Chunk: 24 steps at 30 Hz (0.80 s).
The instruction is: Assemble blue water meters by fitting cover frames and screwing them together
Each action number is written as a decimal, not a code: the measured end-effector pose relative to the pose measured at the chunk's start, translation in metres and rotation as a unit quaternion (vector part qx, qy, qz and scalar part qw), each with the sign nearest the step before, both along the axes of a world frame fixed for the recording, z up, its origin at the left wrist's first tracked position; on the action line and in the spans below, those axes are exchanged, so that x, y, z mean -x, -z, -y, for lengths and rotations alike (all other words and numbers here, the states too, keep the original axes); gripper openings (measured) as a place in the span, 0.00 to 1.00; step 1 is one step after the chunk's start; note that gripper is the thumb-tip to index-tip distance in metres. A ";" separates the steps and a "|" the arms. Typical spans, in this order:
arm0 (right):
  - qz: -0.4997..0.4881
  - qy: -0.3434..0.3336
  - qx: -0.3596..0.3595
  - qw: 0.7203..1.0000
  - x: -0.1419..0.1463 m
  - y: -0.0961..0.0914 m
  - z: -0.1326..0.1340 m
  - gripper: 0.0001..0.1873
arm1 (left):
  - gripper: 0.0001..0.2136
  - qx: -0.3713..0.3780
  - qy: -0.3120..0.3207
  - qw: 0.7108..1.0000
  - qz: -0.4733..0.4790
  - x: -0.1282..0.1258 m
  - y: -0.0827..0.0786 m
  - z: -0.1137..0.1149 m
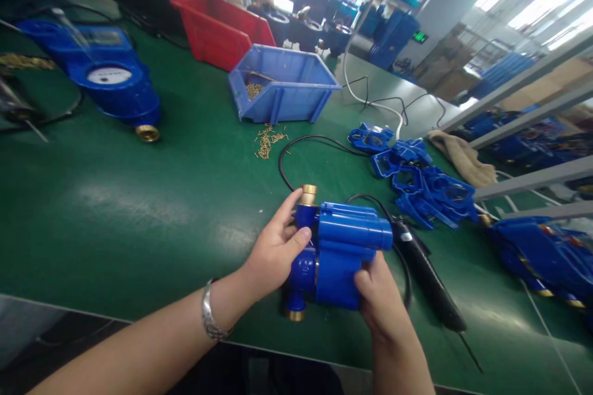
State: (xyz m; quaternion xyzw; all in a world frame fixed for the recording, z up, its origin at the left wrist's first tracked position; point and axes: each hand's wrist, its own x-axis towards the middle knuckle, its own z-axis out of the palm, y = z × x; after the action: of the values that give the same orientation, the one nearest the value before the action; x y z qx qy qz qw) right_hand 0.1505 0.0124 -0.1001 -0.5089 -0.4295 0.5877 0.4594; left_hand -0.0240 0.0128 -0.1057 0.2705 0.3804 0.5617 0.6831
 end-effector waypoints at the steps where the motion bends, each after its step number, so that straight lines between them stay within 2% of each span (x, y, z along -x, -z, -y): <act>1: -0.017 0.015 0.013 1.000 0.000 0.002 0.002 0.37 | 0.33 -0.010 -0.012 1.000 -0.008 -0.001 -0.002 0.001; 5: -0.138 0.078 0.061 0.985 0.001 0.014 0.006 0.28 | 0.37 0.018 -0.043 0.998 -0.049 -0.003 -0.016 -0.004; 8: -0.201 0.075 0.117 0.970 0.005 0.021 0.006 0.21 | 0.30 0.029 -0.014 0.999 -0.040 -0.003 -0.023 -0.014; 11: -0.234 0.073 0.146 0.958 0.013 0.024 0.006 0.19 | 0.25 0.015 0.001 0.999 -0.032 -0.003 -0.021 -0.016; 18: -0.235 0.054 0.179 0.954 0.024 0.025 0.007 0.19 | 0.22 -0.014 -0.034 0.995 -0.088 -0.002 -0.013 -0.002; 24: -0.192 0.063 0.151 0.968 0.018 0.026 0.011 0.19 | 0.21 -0.065 -0.002 0.994 -0.091 0.000 -0.014 0.000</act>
State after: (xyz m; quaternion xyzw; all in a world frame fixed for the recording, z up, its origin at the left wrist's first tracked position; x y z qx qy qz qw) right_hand 0.1329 0.0016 -0.1258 -0.4762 -0.2069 0.7023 0.4870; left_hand -0.0235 0.0126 -0.0919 0.3635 0.4048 0.5594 0.6254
